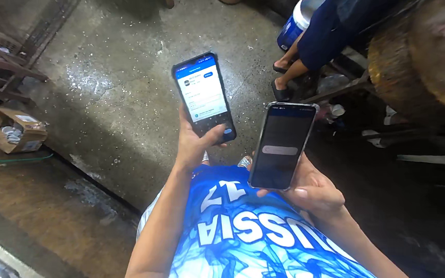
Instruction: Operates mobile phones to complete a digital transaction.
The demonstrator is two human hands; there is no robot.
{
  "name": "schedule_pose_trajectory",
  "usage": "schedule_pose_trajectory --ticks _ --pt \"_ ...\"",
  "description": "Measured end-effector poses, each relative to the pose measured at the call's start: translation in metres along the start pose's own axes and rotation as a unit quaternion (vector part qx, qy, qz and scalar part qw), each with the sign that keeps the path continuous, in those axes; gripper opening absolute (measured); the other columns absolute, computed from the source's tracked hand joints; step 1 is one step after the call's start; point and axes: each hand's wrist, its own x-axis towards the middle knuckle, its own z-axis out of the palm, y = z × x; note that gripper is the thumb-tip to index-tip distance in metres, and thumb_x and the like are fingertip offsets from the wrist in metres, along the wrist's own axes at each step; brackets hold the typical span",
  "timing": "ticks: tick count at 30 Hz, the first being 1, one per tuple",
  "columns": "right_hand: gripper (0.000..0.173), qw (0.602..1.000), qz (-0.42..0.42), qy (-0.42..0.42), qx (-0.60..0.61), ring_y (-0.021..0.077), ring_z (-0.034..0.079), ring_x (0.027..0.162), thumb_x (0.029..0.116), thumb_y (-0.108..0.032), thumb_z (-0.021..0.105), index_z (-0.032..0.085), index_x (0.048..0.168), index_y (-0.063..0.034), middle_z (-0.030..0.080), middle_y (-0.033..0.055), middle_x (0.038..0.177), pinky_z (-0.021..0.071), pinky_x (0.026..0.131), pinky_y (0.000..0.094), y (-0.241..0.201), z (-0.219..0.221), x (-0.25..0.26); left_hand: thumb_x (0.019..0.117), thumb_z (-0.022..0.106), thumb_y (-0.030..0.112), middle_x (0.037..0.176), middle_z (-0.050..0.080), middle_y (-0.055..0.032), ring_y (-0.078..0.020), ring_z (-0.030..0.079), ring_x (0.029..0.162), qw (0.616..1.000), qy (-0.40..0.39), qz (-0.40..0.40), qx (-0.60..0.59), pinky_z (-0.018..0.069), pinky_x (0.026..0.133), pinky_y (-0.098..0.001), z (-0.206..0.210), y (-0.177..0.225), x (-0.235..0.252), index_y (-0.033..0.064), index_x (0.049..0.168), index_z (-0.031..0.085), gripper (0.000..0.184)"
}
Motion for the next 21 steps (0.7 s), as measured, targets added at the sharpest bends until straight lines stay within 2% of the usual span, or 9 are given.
schedule_pose_trajectory --ticks 2,5,8,10,11,13,16,18,21 --pt "0.082 1.0 -0.001 0.005 0.005 0.0416 0.056 0.13 0.0898 -0.016 0.073 0.027 0.156 -0.0293 0.049 0.0152 0.15 0.0591 0.092 0.0571 0.002 0.001 0.003 0.0865 0.08 0.03 0.127 0.065 -0.0036 -0.0232 0.072 0.099 0.998 -0.031 -0.004 -0.045 0.0652 0.065 -0.0437 -0.003 0.0 0.005 0.0375 0.151 0.024 0.086" --pt "0.083 1.0 -0.008 -0.005 0.018 0.0429 0.056 0.129 0.0901 -0.016 0.074 0.026 0.157 -0.0283 0.05 0.0162 0.149 0.0593 0.091 0.0584 0.004 0.001 0.01 0.0892 0.075 0.038 0.128 0.065 -0.0045 -0.0268 0.072 0.104 0.992 -0.079 -0.006 -0.097 0.065 0.065 -0.0471 -0.007 -0.001 0.012 0.0398 0.149 0.028 0.076" --pt "0.084 0.999 -0.017 -0.02 0.027 0.0428 0.057 0.129 0.0907 -0.015 0.073 0.023 0.158 -0.0268 0.051 0.0156 0.149 0.059 0.091 0.059 0.006 0.004 0.015 0.0905 0.074 0.037 0.132 0.066 -0.0083 -0.031 0.071 0.108 0.982 -0.133 -0.015 -0.136 0.0656 0.068 -0.0486 -0.008 0.001 0.014 0.041 0.151 0.03 0.075" --pt "0.082 0.999 -0.026 -0.025 0.026 0.042 0.06 0.126 0.0915 -0.017 0.074 0.025 0.157 -0.0276 0.053 0.0151 0.147 0.0602 0.089 0.0581 0.006 0.006 0.017 0.0908 0.074 0.032 0.13 0.067 -0.0102 -0.0313 0.073 0.105 0.977 -0.142 -0.011 -0.157 0.0658 0.067 -0.048 -0.004 0.003 0.015 0.0362 0.151 0.031 0.074" --pt "0.081 0.999 -0.033 -0.031 0.025 0.0413 0.061 0.124 0.0919 -0.018 0.073 0.026 0.157 -0.0285 0.054 0.0148 0.146 0.0603 0.089 0.0578 0.004 0.005 0.019 0.0918 0.073 0.031 0.131 0.067 -0.0112 -0.0321 0.072 0.106 0.975 -0.148 -0.003 -0.164 0.0658 0.067 -0.0485 -0.001 0.004 0.019 0.0337 0.152 0.027 0.076" --pt "0.081 0.997 -0.049 -0.05 0.034 0.0408 0.059 0.127 0.0931 -0.016 0.071 0.025 0.158 -0.0296 0.053 0.0142 0.147 0.0593 0.09 0.0584 0.001 0.001 0.021 0.0923 0.073 0.028 0.131 0.066 -0.0124 -0.0337 0.072 0.107 0.973 -0.156 0.0 -0.172 0.0655 0.067 -0.0492 0.006 0.006 0.023 0.0306 0.152 0.026 0.076" --pt "0.081 0.995 -0.076 -0.059 0.039 0.0402 0.058 0.128 0.0929 -0.016 0.071 0.023 0.158 -0.0291 0.052 0.0131 0.148 0.059 0.09 0.0588 -0.006 -0.007 0.017 0.0926 0.073 0.03 0.132 0.066 -0.0136 -0.0346 0.071 0.11 0.972 -0.173 0.0 -0.159 0.0656 0.068 -0.0483 0.013 0.006 0.023 0.0325 0.152 0.03 0.073" --pt "0.083 0.993 -0.097 -0.05 0.042 0.0415 0.058 0.128 0.092 -0.015 0.071 0.022 0.157 -0.0287 0.052 0.0143 0.147 0.0583 0.091 0.0598 -0.015 -0.014 0.009 0.0925 0.073 0.031 0.136 0.064 -0.0183 -0.0405 0.068 0.116 0.968 -0.191 -0.009 -0.164 0.0652 0.07 -0.0501 0.018 0.001 0.022 0.0346 0.152 0.034 0.071" --pt "0.081 0.99 -0.134 -0.022 0.035 0.041 0.059 0.127 0.0912 -0.014 0.07 0.025 0.156 -0.0299 0.054 0.0132 0.146 0.0582 0.09 0.0601 -0.036 -0.031 -0.008 0.0912 0.073 0.036 0.136 0.064 -0.0181 -0.0401 0.067 0.118 0.967 -0.202 -0.013 -0.156 0.065 0.071 -0.0493 0.034 -0.01 0.016 0.0342 0.148 0.046 0.063"
